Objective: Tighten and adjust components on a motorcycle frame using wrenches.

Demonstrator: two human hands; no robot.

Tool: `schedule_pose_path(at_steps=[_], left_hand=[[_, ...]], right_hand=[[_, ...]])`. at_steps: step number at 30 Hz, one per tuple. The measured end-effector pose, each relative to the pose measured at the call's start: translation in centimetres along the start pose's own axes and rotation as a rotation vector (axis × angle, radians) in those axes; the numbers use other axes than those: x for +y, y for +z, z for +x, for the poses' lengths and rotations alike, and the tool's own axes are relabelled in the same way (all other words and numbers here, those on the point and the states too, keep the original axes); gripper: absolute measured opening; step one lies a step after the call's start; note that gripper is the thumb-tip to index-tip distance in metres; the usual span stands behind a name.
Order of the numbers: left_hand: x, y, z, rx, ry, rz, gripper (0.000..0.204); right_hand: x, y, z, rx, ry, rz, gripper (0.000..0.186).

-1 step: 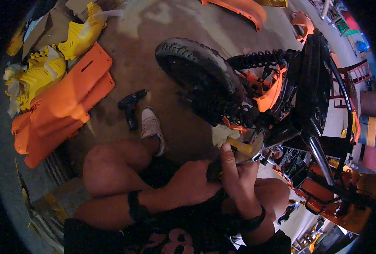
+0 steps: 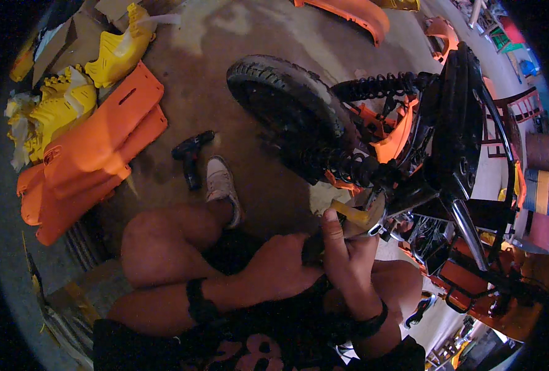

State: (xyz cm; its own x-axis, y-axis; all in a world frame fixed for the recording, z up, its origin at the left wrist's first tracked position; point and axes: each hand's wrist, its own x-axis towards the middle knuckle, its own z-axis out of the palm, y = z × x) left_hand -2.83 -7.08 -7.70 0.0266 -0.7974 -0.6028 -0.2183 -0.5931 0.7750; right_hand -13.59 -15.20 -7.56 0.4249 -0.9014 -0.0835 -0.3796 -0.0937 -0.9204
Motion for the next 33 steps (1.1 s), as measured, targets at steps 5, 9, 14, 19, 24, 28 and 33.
schedule_pose_path(at_steps=[5,9,14,19,24,28,33], left_hand=[[-0.7,0.8,0.2,0.121,0.113,0.046,0.041],[-0.4,0.8,0.1,0.128,0.129,0.027,0.041],[-0.2,0.6,0.0,0.098,0.089,0.013,0.043],[-0.1,0.6,0.2,0.093,0.060,0.039,0.044],[0.0,0.2,-0.1,0.080,0.038,0.068,0.047],[1.1,-0.7,-0.6,0.017,-0.058,0.070,0.048],[1.9,-0.8,-0.2,0.020,-0.055,0.028,0.046]], right_hand=[[-0.6,-0.3,0.0,-0.023,0.079,0.052,0.027],[-0.4,-0.2,0.0,-0.012,0.074,0.049,0.027],[-0.3,-0.4,-0.1,-0.033,0.106,0.054,0.027],[-0.5,-0.3,0.0,-0.008,0.085,0.073,0.028],[-0.5,-0.1,0.0,-0.017,0.085,0.067,0.027],[-0.3,0.0,-0.2,-0.014,0.104,0.060,0.028],[0.1,0.0,-0.1,0.042,0.059,0.077,0.028]])
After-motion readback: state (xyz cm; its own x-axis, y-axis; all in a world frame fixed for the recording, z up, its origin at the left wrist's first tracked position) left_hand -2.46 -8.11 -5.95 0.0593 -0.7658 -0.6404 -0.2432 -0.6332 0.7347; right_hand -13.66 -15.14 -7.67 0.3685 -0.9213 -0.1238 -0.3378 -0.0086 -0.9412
